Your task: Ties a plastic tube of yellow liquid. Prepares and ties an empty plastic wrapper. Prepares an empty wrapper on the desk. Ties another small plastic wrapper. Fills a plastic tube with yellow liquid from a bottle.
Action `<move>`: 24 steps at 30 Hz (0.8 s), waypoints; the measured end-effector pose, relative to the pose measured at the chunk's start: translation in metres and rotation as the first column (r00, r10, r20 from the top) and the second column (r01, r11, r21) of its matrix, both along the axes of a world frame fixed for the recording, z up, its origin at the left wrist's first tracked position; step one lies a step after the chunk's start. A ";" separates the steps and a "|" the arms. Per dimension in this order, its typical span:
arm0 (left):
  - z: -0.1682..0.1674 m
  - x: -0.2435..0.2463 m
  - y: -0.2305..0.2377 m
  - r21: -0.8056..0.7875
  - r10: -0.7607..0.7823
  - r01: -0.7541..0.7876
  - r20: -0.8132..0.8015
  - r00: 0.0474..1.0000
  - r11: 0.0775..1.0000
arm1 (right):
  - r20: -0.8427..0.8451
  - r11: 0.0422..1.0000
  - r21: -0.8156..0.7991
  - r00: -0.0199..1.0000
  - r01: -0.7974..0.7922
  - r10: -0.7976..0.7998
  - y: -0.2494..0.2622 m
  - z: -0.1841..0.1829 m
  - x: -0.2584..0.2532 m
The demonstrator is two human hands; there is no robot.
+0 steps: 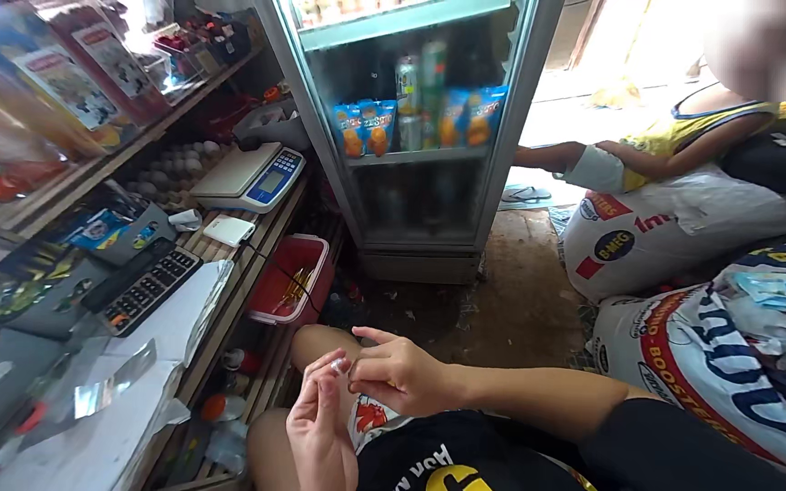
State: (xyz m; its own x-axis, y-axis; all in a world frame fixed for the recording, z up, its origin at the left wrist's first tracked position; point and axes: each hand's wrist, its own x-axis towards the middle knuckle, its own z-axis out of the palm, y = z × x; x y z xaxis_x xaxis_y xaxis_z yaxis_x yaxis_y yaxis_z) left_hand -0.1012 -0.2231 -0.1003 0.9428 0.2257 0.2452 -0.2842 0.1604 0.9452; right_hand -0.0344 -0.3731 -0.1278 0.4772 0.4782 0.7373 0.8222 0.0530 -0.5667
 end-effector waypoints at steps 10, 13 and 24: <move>-0.004 0.004 0.034 0.124 -0.338 0.318 0.225 0.914 0.940 | -0.105 0.985 0.101 0.983 -0.143 0.153 -0.003 0.001 0.004; 0.014 -0.001 0.037 0.435 -0.274 0.144 0.252 0.928 0.889 | -0.096 0.987 0.044 0.983 -0.153 0.157 -0.008 0.005 0.005; 0.036 -0.011 0.041 0.926 -0.159 -0.152 0.217 0.963 0.345 | 0.009 0.968 -0.154 0.980 -0.197 0.201 -0.018 0.022 0.019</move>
State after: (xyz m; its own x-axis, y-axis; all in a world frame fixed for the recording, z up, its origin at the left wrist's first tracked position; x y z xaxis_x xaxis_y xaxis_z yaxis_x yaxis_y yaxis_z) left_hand -0.1120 -0.1816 -0.0638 0.8192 -0.2987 0.4895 -0.5080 -0.7742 0.3777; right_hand -0.0159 -0.3909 -0.1055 0.3437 0.6686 0.6594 0.8177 0.1321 -0.5603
